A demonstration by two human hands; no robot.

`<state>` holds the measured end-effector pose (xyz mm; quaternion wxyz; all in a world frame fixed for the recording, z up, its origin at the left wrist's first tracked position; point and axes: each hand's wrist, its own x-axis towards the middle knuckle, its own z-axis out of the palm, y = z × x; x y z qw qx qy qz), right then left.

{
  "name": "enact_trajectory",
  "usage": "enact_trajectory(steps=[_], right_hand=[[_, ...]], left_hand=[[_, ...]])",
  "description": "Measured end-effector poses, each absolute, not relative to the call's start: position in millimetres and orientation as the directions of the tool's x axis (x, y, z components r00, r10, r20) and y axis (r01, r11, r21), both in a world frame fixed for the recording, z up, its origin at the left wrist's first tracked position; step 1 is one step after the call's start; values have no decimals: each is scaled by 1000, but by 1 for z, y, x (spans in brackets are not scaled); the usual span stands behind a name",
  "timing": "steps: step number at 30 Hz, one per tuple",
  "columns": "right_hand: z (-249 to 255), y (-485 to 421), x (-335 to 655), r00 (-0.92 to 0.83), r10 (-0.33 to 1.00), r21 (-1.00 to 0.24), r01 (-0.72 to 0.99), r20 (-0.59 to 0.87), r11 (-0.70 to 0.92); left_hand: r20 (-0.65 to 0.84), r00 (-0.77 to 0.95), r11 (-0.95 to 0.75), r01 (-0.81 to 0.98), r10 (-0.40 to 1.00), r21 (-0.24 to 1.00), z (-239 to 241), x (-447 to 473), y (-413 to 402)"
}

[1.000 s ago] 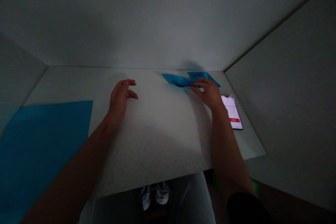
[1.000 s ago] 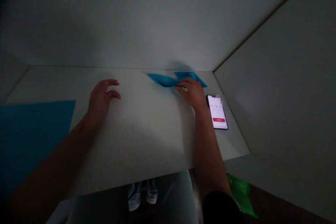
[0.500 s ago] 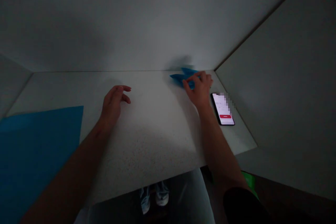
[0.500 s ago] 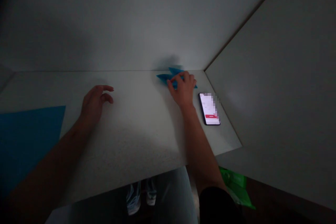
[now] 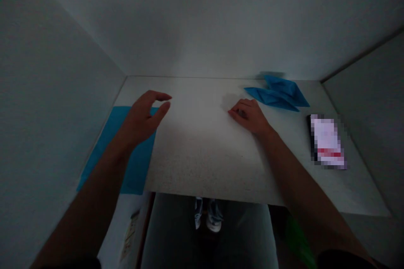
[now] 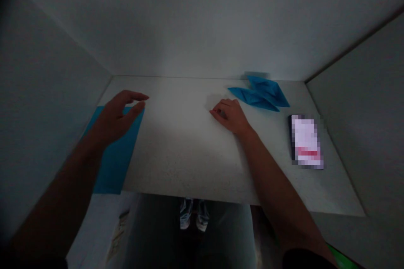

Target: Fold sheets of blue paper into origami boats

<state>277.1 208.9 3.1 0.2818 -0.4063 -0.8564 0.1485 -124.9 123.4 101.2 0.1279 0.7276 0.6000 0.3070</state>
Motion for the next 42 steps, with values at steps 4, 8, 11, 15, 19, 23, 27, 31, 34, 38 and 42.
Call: enact_trajectory(steps=[4,8,11,15,19,23,27,31,34,38,42], right_hand=[[5,211,277,-485,810,-538,608,331,584],[6,213,275,-446,842,-564,629,302,535],[6,214,275,-423,859,-576,640,288,508],[7,214,276,-369,868,-601,627,331,496],[9,215,278,-326,884,-610,640,337,468],[8,215,280,-352,877,-597,643,327,480],[5,216,279,-348,874,-569,663,340,486],[5,214,280,-359,873,-595,639,331,488],[8,209,281,-443,842,-592,603,310,535],[12,201,282,-576,780,-507,610,243,609],[10,198,285,-628,753,-453,623,196,638]], left_hand=[[201,-113,43,945,973,326,74,-214,54],[137,-150,84,914,979,397,22,-229,10],[97,-87,53,948,991,314,9,-174,16],[88,81,-104,949,993,296,19,-65,63],[18,246,-240,922,969,305,36,7,121],[94,297,-310,880,950,360,39,4,167],[178,139,-205,878,974,433,23,-34,190],[179,233,-291,836,956,466,16,-59,190],[123,455,-454,747,882,486,21,-66,188],[50,563,-519,719,825,463,21,-65,189],[49,568,-533,734,822,421,17,-64,189]])
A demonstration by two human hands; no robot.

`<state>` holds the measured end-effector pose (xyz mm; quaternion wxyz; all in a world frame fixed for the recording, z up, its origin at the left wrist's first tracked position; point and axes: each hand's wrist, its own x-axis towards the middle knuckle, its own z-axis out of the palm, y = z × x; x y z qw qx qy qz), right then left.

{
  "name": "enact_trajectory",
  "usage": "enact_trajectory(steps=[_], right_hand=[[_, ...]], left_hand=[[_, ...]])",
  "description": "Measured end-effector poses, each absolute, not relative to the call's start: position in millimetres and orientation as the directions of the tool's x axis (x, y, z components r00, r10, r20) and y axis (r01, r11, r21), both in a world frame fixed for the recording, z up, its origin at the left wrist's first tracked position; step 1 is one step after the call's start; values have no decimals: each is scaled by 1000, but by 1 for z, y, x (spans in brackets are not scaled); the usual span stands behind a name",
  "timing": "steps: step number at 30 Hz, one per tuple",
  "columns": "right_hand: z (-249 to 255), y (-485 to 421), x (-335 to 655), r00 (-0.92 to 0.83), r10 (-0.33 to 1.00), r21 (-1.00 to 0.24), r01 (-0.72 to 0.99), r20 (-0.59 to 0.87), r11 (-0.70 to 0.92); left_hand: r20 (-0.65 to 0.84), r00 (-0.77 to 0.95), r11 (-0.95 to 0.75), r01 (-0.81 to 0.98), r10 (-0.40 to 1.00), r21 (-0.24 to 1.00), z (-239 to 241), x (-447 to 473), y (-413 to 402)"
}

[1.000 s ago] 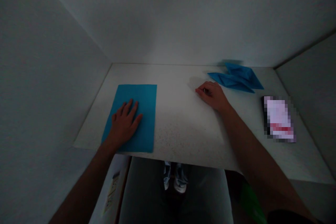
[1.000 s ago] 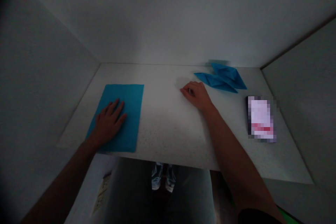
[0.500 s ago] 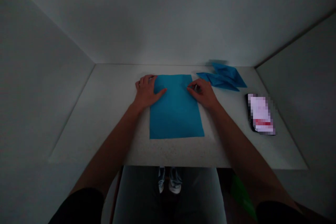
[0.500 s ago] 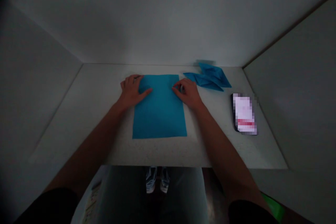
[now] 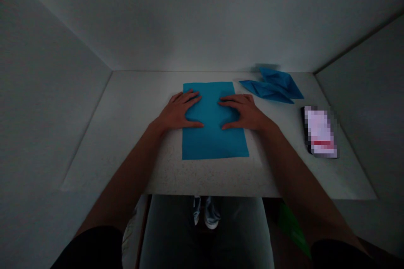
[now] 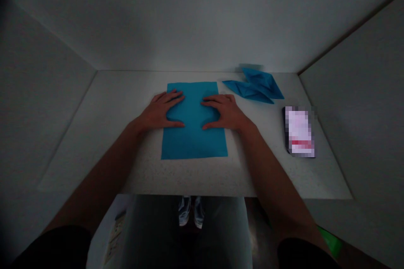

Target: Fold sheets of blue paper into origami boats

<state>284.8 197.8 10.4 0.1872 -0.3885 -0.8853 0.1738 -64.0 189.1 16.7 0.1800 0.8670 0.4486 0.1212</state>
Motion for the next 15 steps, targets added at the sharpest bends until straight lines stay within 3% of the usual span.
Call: enact_trajectory(steps=[8,13,15], right_hand=[[10,200,287,-596,782,-490,635,182,598],[14,205,287,-531,824,-601,598,198,530],[14,206,287,-446,866,-681,564,226,468]], left_hand=[[93,553,-530,718,828,452,18,-68,185],[188,536,-533,617,823,579,16,-69,189],[246,421,-468,580,873,667,15,-67,190]])
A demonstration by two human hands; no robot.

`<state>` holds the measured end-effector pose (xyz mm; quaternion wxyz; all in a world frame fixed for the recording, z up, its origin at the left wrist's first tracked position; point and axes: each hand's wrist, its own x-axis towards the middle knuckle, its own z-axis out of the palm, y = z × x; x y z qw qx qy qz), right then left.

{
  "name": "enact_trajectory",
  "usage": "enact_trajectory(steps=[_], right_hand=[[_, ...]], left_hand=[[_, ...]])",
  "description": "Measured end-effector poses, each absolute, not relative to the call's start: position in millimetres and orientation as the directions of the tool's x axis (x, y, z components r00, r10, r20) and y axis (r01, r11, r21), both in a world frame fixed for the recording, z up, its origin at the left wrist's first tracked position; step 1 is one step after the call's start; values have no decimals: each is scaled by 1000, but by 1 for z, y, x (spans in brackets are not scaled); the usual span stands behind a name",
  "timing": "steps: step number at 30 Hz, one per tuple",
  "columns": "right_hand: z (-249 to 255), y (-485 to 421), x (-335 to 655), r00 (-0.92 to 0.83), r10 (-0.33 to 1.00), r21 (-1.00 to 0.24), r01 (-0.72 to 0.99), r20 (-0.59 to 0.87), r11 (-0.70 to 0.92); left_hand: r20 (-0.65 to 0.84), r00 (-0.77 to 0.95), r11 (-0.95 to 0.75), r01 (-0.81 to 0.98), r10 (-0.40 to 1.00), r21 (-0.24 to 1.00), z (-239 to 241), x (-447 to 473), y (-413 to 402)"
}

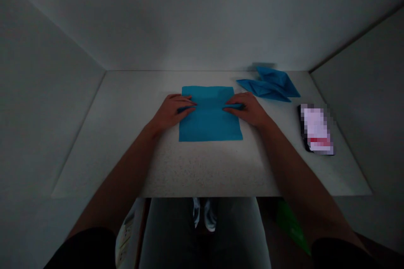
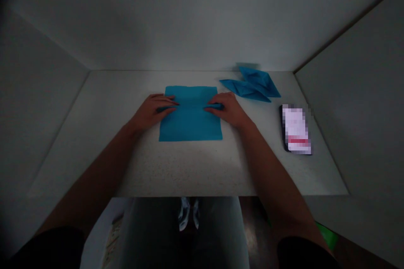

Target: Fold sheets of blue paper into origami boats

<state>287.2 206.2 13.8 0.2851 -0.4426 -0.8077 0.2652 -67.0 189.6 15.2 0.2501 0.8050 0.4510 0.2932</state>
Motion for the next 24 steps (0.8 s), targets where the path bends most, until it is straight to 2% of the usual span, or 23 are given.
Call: enact_trajectory(steps=[4,6,8,12,16,19,22,24], right_hand=[[12,204,282,-233,935,-873,351,267,337],[11,201,278,-241,940,-923,240,243,300],[10,199,275,-279,936,-945,184,214,271],[6,203,273,-240,951,-960,154,194,234],[1,211,278,-146,959,-939,214,242,270],[0,214,280,-119,959,-903,322,258,283],[0,212,282,-175,954,-832,469,242,297],[-1,212,284,-212,946,-795,514,247,322]], left_hand=[[279,20,-258,449,960,855,16,-60,185],[267,-103,-215,358,958,909,16,-55,183],[247,-156,-193,299,956,935,16,-52,183],[211,-154,-179,198,965,964,12,-50,187],[194,-139,-176,133,971,975,4,-53,191],[214,-120,-178,260,969,949,0,-59,193],[250,-46,-201,465,967,862,0,-63,193],[258,0,-218,534,966,817,1,-64,192]])
